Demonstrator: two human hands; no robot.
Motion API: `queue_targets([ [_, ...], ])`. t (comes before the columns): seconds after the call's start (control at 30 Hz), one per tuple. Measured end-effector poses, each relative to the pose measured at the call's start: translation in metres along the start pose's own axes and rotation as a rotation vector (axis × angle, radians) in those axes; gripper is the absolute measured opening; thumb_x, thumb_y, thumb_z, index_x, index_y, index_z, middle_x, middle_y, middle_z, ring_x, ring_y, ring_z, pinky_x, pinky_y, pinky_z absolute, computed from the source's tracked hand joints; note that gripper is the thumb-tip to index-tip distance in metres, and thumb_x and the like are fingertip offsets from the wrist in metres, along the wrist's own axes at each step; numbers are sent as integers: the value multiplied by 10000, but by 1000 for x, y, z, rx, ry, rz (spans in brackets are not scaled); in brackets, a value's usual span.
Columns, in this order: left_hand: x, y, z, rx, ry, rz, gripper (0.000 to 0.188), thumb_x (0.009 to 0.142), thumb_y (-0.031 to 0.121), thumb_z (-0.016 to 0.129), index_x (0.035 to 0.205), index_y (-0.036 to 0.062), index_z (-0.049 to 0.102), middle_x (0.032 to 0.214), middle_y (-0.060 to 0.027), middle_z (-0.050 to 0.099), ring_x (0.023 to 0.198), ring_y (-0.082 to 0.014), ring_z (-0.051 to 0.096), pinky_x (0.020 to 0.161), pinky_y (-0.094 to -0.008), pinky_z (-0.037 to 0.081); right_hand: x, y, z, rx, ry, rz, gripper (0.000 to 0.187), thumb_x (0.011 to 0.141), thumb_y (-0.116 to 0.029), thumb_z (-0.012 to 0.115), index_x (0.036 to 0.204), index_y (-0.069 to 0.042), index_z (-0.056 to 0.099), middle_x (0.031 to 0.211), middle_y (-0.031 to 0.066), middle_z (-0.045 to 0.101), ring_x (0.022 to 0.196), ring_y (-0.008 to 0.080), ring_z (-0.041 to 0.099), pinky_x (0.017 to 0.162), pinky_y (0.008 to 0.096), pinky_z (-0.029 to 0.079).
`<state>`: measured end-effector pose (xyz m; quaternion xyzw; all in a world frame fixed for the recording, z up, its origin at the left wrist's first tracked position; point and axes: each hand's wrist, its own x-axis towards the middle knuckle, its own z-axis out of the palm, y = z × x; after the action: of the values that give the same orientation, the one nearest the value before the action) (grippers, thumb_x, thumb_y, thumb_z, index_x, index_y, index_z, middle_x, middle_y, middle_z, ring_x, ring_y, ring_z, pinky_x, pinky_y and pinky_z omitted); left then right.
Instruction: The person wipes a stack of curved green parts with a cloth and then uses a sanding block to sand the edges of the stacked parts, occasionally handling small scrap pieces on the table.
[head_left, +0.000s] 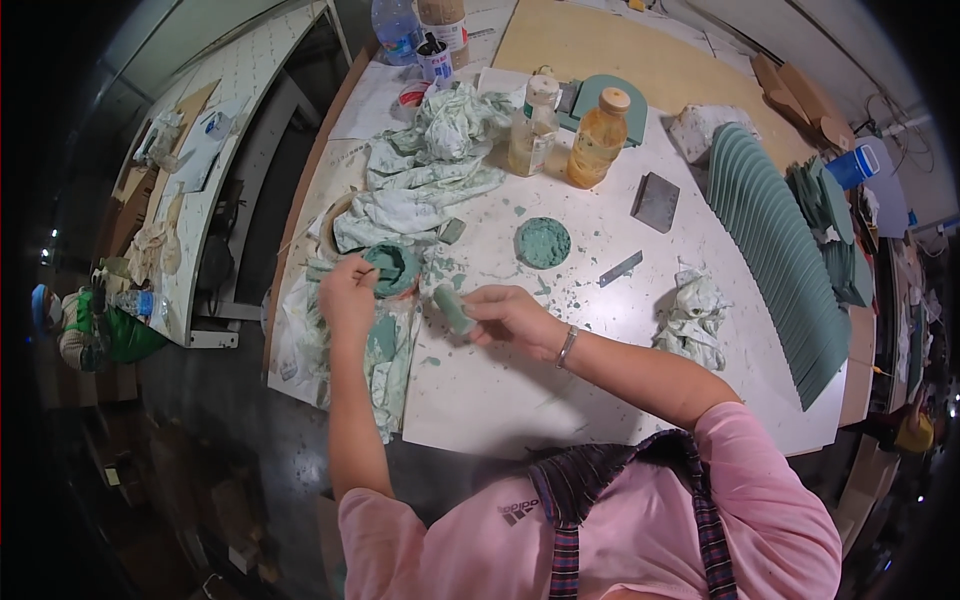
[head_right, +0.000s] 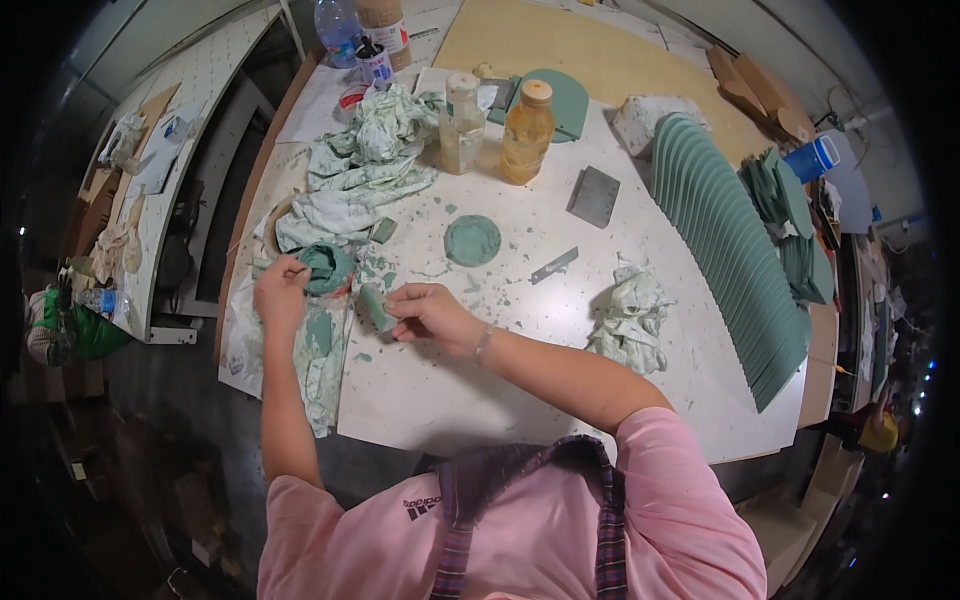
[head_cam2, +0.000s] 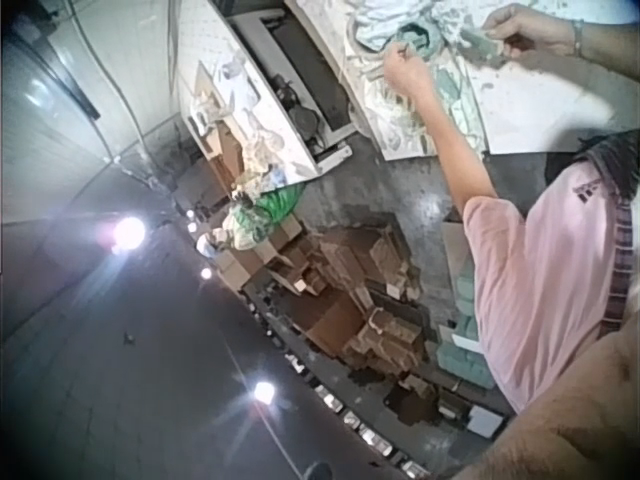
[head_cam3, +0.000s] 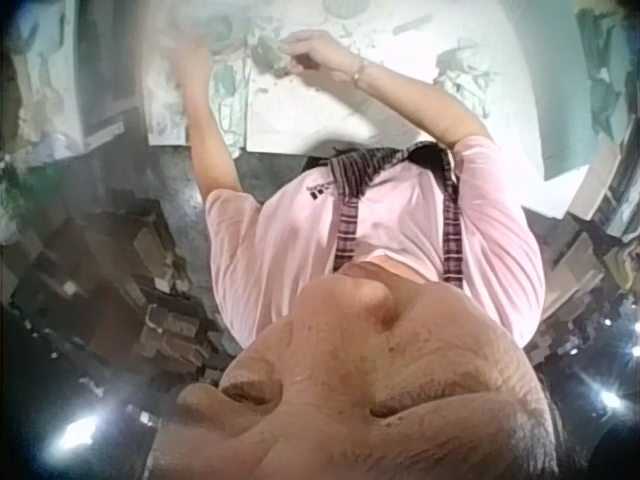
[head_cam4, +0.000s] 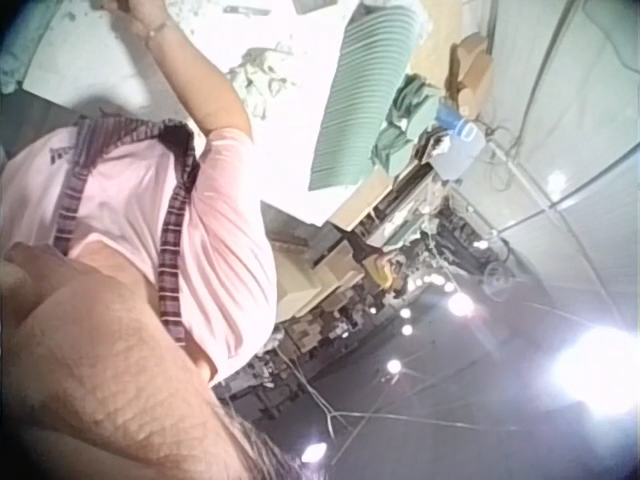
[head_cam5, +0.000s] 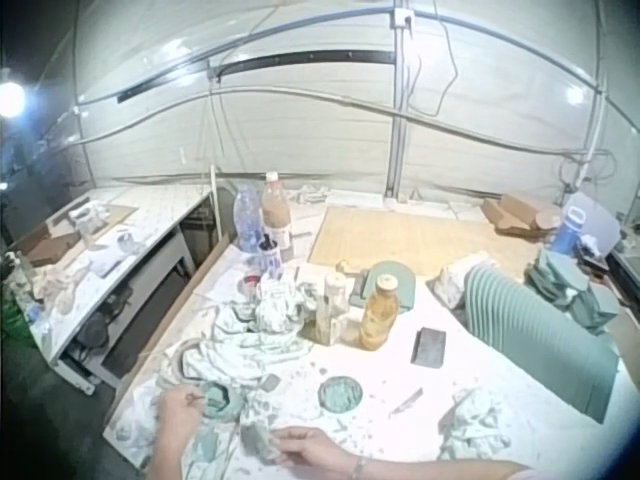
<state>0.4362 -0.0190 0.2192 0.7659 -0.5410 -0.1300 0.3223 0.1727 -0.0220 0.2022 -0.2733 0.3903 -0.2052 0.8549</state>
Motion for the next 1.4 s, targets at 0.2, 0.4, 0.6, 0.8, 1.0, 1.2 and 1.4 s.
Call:
queue_targets([
  [0.2, -3, -13, -1, -37, 22, -69, 77, 795, 19, 722, 847, 36, 668, 711, -69, 647, 631, -200, 593, 613, -327, 447, 11, -6, 11, -12, 10, -22, 151, 944, -145, 634, 1039, -30, 660, 888, 49, 664, 702, 117, 635, 641, 251, 551],
  [0.4, -16, -61, 4, -727, 207, -299, 72, 849, 7, 684, 906, -20, 650, 771, -19, 602, 664, -118, 536, 602, -233, 395, 33, -18, 28, 45, 19, -78, 159, 971, -153, 597, 1033, -10, 628, 865, 63, 643, 700, 157, 642, 685, 300, 549],
  [0.6, -41, -29, -9, -1140, 255, -693, 62, 865, 2, 674, 915, 17, 639, 733, 3, 583, 632, -84, 516, 574, -229, 398, 50, -25, 41, 88, 13, -122, 118, 958, -126, 585, 987, -23, 636, 827, 68, 655, 642, 137, 629, 586, 261, 546],
  [0.8, -64, -11, 3, -1082, 90, -440, 110, 897, 30, 657, 994, 3, 612, 817, -23, 610, 674, -97, 541, 632, -236, 443, 52, -26, 59, 133, 44, -135, 128, 963, -127, 577, 986, -23, 647, 837, 75, 666, 627, 122, 611, 591, 256, 534],
  [1.0, -59, -18, 11, -911, 191, -325, 43, 915, -13, 619, 956, -24, 614, 796, -32, 625, 686, -89, 536, 665, -223, 434, 48, -25, 60, 136, 41, -173, 146, 967, -117, 568, 971, -6, 662, 848, 100, 697, 642, 114, 618, 605, 248, 537],
  [1.2, -65, -7, 16, -948, 100, -236, 9, 910, -32, 616, 911, -23, 615, 800, -30, 641, 685, -70, 537, 644, -211, 420, 46, -26, 59, 116, 52, -169, 175, 974, -133, 566, 986, 8, 668, 870, 95, 692, 664, 121, 619, 631, 257, 538],
  [1.4, -70, 3, 19, -908, 200, -263, 26, 917, -27, 614, 893, -21, 605, 788, -29, 625, 699, -67, 537, 649, -208, 430, 46, -27, 53, 95, 59, -168, 184, 981, -148, 568, 985, 9, 664, 865, 78, 673, 687, 136, 622, 643, 273, 535],
])
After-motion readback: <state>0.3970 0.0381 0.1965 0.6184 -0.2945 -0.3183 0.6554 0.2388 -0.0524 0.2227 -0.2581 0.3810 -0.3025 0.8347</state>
